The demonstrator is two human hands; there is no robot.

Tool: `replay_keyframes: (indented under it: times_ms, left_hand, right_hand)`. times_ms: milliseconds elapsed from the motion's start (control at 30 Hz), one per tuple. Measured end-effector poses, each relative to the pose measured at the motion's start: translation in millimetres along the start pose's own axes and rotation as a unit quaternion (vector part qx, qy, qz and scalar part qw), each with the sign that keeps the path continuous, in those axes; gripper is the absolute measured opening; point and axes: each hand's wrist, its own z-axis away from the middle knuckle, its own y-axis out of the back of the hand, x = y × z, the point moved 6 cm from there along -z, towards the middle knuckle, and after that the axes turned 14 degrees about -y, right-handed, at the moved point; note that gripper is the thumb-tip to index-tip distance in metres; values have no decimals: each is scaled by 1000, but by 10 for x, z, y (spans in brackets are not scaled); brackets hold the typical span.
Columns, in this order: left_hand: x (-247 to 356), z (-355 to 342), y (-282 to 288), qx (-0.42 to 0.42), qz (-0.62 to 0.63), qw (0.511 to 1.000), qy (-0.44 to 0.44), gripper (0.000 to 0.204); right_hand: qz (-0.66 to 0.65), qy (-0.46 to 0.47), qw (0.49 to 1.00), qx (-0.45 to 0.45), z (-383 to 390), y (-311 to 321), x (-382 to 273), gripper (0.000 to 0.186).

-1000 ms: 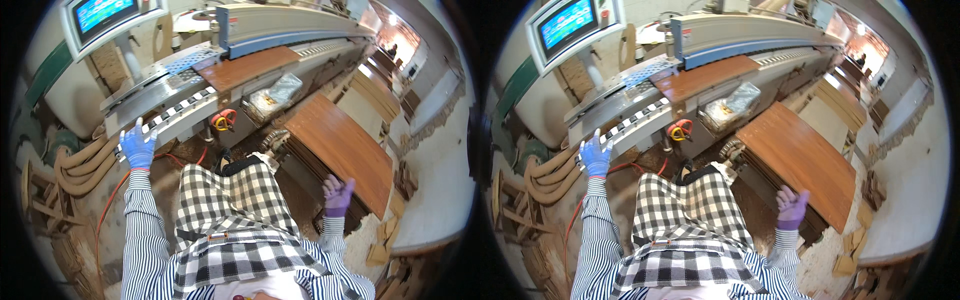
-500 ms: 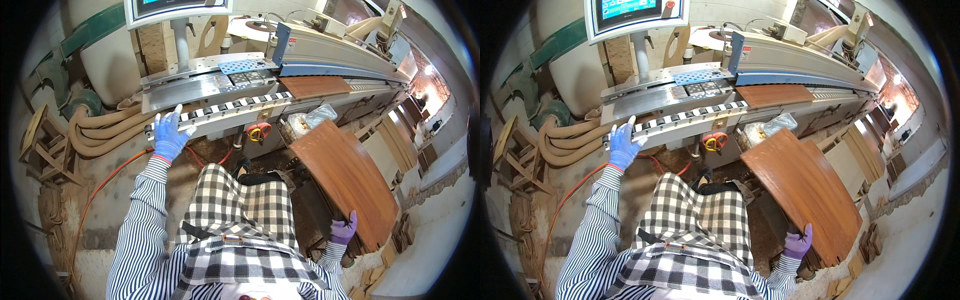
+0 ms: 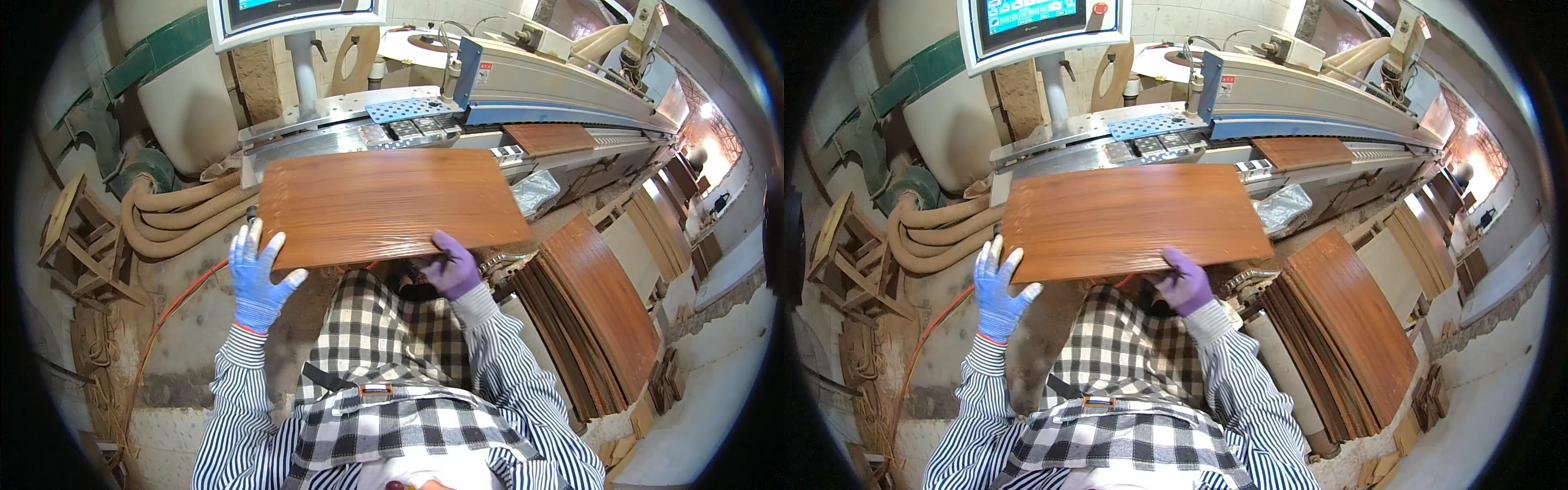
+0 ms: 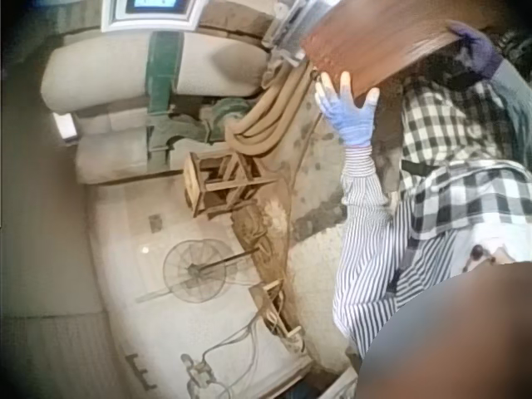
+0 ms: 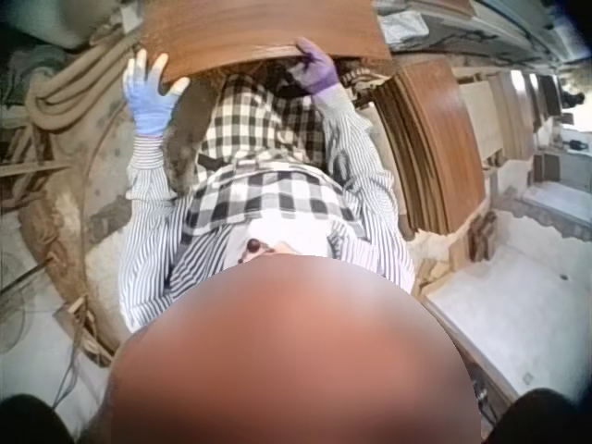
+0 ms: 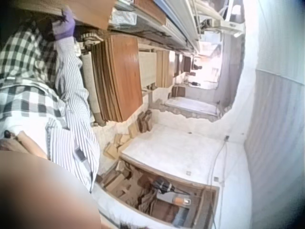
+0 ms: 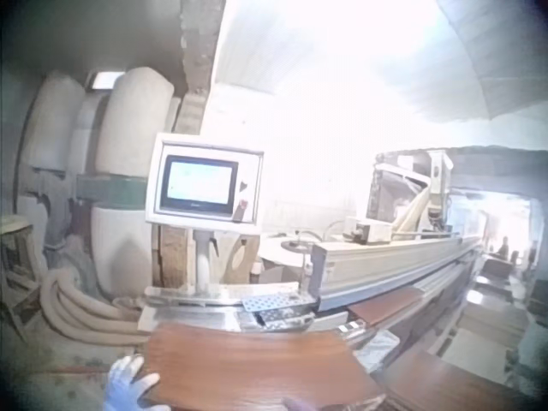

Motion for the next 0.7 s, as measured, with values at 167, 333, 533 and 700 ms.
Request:
replay_keyframes:
  times_ms: [167,333,533,700]
  left_hand:
    - [-464,135,-85,-3,-13,998,57,60]
    - [-800,-22,-283,-8,-35,994,101,61]
    - [-1034,-225,-444,-37,-25,987,155,64]
    - [-1000,-262,-437,-61,-40,984,165,66]
  right_hand:
    - [-607,-397,682,-94,-571,-566,635,30]
    - [-600,-362,713,-4,-663,-479,611,24]
    - [-368,-379,847,60,219,123,199,36]
    - [121,-348,915,167,1219,614,372,33]
